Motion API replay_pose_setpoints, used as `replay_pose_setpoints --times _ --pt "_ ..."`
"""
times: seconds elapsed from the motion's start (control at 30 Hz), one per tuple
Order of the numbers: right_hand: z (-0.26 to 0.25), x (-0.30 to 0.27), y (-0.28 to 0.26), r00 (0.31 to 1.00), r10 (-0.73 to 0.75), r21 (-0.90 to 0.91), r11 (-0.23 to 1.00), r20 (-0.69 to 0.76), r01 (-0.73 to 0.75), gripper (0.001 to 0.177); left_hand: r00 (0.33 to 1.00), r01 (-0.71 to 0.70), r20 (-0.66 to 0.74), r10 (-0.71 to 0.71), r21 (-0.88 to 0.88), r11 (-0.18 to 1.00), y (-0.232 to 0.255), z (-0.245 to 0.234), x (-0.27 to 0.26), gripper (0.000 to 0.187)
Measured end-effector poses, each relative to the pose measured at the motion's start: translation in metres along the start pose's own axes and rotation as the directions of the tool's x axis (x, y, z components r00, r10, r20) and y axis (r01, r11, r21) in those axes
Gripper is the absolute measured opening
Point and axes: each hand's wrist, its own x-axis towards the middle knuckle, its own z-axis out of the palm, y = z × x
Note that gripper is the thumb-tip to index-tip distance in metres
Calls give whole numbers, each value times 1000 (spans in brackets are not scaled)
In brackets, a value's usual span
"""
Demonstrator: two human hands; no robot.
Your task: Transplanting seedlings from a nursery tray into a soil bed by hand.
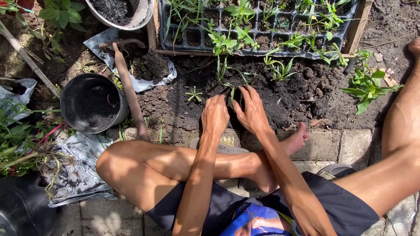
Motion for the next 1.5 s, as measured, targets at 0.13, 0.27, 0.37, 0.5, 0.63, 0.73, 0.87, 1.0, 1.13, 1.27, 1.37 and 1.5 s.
replay_pose_setpoints --times 0.13,0.27,0.37,0.5,0.63,0.73,0.87,1.0,1.13,1.27,1.37,1.5 --pt "9 -17 -10 999 2 -41 999 43 0 48 999 47 4 -48 107 993 1 -14 -12 29" --pt "29 -16 1 995 -96 -244 966 -14 89 34 989 137 -65 -130 129 982 -23 6 -4 29" --pt "56 -4 18 984 -175 -249 954 -16 166 28 988 137 -85 -127 127 982 -37 21 14 30" --pt "72 4 17 967 -252 -197 946 46 256 41 992 69 -111 -55 127 989 -62 53 45 31" --pt "64 14 10 964 -260 -201 943 54 265 49 991 61 -121 -55 49 997 -33 26 37 37" --pt "61 9 1 977 -207 -149 966 51 212 52 991 89 -102 -90 -13 996 -1 0 15 44" --pt "54 -2 -10 991 -130 -244 961 29 133 55 986 166 -24 -166 -10 986 6 2 13 54" --pt "49 -8 -4 993 -21 -292 956 -113 -13 44 990 142 -17 -142 -12 990 3 13 31 69" --pt "31 -10 -15 980 -2 -199 979 -200 -39 35 994 109 -15 -111 -89 990 -7 26 33 66" --pt "68 -3 11 999 35 -168 985 11 -33 55 994 98 49 -101 57 994 -15 28 21 68" --pt "59 -4 0 998 -6 -155 988 68 16 59 992 59 101 -74 141 988 -30 37 15 63" --pt "36 -10 -16 996 -6 -60 998 88 11 56 994 14 105 -31 160 987 -25 30 7 55"
